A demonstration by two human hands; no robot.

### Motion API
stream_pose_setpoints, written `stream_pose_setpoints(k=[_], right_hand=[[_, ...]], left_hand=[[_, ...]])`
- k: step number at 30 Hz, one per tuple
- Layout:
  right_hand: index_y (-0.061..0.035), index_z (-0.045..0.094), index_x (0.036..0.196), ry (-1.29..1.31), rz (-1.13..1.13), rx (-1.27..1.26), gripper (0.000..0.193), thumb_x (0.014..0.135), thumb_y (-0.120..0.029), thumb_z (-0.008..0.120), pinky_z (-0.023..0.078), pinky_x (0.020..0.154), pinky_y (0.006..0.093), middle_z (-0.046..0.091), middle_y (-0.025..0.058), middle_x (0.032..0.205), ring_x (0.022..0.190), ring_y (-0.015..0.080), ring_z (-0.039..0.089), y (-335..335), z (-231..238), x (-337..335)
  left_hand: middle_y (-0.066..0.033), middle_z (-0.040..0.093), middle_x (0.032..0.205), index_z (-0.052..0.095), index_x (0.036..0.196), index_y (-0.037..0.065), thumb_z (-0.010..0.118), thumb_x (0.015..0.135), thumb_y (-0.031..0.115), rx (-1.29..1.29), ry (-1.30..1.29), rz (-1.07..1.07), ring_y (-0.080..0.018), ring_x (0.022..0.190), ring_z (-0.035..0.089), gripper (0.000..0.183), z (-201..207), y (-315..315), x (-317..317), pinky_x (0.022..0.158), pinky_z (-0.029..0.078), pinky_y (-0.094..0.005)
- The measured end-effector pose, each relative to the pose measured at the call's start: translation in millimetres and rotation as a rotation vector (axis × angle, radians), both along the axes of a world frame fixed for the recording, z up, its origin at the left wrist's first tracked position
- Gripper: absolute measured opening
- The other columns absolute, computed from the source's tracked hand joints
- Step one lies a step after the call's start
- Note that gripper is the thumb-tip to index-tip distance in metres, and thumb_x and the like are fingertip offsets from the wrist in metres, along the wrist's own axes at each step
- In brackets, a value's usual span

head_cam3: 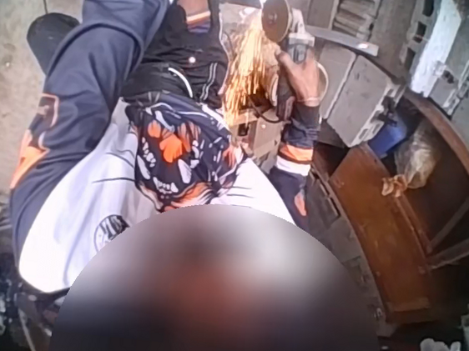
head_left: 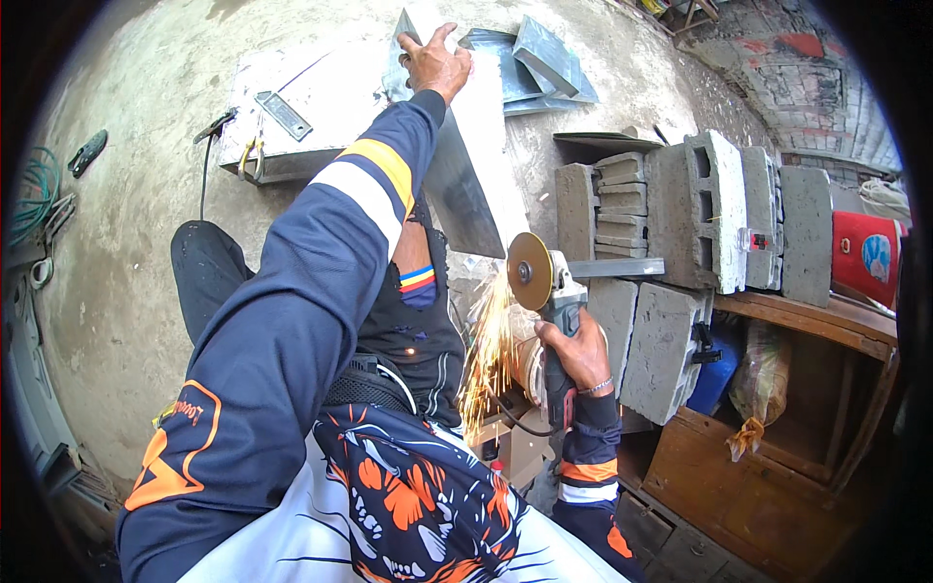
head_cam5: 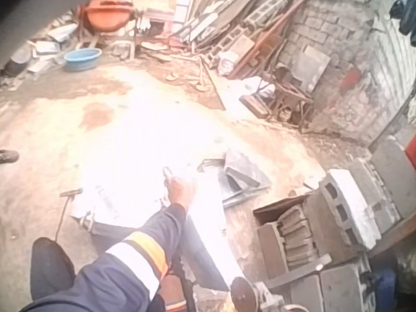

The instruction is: The person cuts and shapes metal sheets using an angle grinder.

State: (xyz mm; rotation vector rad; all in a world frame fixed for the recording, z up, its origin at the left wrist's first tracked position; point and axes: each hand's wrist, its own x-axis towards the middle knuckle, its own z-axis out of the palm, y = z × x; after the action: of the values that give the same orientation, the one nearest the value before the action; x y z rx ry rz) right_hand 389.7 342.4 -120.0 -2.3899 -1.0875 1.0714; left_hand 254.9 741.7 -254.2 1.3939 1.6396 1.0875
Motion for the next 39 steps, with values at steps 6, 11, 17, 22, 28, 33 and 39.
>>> stream_pose_setpoints(k=[6,11,17,22,28,33,39], right_hand=[[0.0057,0.063,0.109,0.024,-0.01,0.025,0.051,0.077,-0.033,0.076,0.053,0.083,0.0374,0.072,0.0174,0.097,0.088,0.0243,0.069,4.2,-0.4,1.7],[0.0066,0.062,0.106,-0.022,0.027,0.027,0.054,0.075,-0.035,0.077,0.053,0.081,0.0387,0.071,0.0191,0.095,0.086,0.0275,0.068,2.4,-2.3,5.2],[0.0088,0.061,0.102,-0.048,0.062,-0.045,0.057,0.074,-0.037,0.078,0.052,0.081,0.0405,0.069,0.0235,0.094,0.088,0.0302,0.068,-0.3,0.7,9.7],[0.0099,0.061,0.103,-0.102,0.084,-0.048,0.06,0.073,-0.039,0.078,0.052,0.083,0.0417,0.069,0.0261,0.096,0.091,0.0348,0.068,-1.7,-0.8,11.4],[0.0107,0.061,0.104,-0.105,0.082,-0.065,0.062,0.073,-0.04,0.078,0.052,0.083,0.0418,0.069,0.0275,0.097,0.092,0.0364,0.069,0.5,-1.4,13.5],[0.009,0.061,0.106,-0.064,0.068,-0.067,0.06,0.073,-0.039,0.078,0.053,0.083,0.0411,0.07,0.0252,0.096,0.092,0.0345,0.07,8.3,7.7,8.0],[0.0084,0.062,0.106,-0.11,0.11,-0.02,0.06,0.074,-0.039,0.078,0.053,0.082,0.0408,0.071,0.0245,0.097,0.091,0.034,0.07,8.9,8.5,8.2]], left_hand=[[-0.0237,0.016,0.152,0.057,0.137,0.033,0.064,0.083,0.027,0.0,-0.004,-0.001,-0.0554,0.137,0.031,0.055,-0.2,0.7,2.0,0.104,0.042,-0.0625],[-0.0247,0.013,0.154,0.057,0.137,0.034,0.063,0.084,0.028,-0.002,-0.006,0.0,-0.0556,0.137,0.031,0.054,-0.4,0.4,1.7,0.104,0.042,-0.0639],[-0.0252,0.013,0.154,0.058,0.137,0.034,0.062,0.084,0.028,-0.01,-0.023,0.002,-0.0561,0.137,0.031,0.053,1.5,-0.2,2.5,0.103,0.042,-0.0641],[-0.0252,0.017,0.151,0.059,0.136,0.033,0.062,0.084,0.027,0.015,-0.023,0.002,-0.056,0.135,0.033,0.052,0.8,-0.8,1.7,0.101,0.044,-0.065],[-0.0253,0.018,0.15,0.06,0.135,0.034,0.062,0.085,0.028,0.019,-0.014,0.021,-0.0562,0.133,0.035,0.05,1.2,-1.4,2.1,0.101,0.042,-0.0672],[-0.025,0.018,0.15,0.062,0.132,0.034,0.062,0.086,0.028,-0.003,-0.025,0.007,-0.0565,0.133,0.035,0.047,3.1,-2.2,2.4,0.101,0.042,-0.0687],[-0.0257,0.017,0.152,0.063,0.131,0.034,0.062,0.086,0.029,0.01,-0.013,0.02,-0.0564,0.132,0.035,0.045,0.6,0.4,3.2,0.099,0.042,-0.0696]])
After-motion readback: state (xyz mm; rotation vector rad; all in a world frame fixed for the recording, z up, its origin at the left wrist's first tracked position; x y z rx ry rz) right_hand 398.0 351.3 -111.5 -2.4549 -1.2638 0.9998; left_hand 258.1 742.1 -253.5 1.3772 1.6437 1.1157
